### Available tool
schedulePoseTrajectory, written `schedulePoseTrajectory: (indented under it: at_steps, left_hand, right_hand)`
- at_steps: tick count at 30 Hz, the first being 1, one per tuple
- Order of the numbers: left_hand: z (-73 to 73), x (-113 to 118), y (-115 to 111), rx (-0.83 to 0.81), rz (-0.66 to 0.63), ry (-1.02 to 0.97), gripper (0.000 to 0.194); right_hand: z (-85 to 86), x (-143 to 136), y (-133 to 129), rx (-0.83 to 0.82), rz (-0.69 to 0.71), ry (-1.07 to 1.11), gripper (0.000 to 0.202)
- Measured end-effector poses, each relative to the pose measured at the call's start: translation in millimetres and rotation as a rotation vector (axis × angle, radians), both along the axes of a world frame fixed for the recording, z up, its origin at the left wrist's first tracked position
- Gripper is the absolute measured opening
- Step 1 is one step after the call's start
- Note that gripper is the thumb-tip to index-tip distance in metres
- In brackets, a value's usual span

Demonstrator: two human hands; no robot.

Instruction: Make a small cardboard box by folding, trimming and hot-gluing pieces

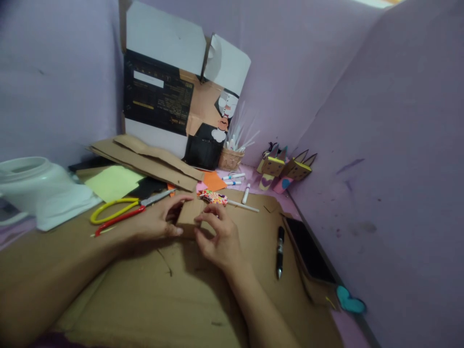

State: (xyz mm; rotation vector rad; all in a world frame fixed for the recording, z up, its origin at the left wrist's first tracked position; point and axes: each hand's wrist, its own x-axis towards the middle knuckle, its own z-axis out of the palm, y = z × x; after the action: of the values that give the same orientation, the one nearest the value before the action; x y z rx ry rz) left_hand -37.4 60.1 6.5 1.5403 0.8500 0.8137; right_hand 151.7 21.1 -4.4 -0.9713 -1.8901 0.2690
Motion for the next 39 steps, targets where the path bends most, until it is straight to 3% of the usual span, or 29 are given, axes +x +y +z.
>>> schedulePoseTrajectory:
  at_steps: [9, 13, 18, 39]
  left_hand:
    - [-5.5, -3, 2, 0.040, 0.000, -0.023, 0.074]
    - [-6.0, -2, 2, 0.032, 0.003, -0.033, 0.075]
    - [-1.8, 2, 0, 0.019, 0.001, -0.051, 0.071]
    - [-6.7, 3, 4, 0.030, -0.009, 0.022, 0.069]
  right_hand:
    - [1.4, -2, -3, -0.107, 0.008, 0.024, 0.021]
    - [-4.0, -13, -3, -0.318, -0.001, 0.281, 0.031]
    - [-8.9, -23, 2, -0.577, 0.129, 0.574, 0.056]
    - [-13.2, -21, 6, -0.564, 0.113, 0.596, 0.052]
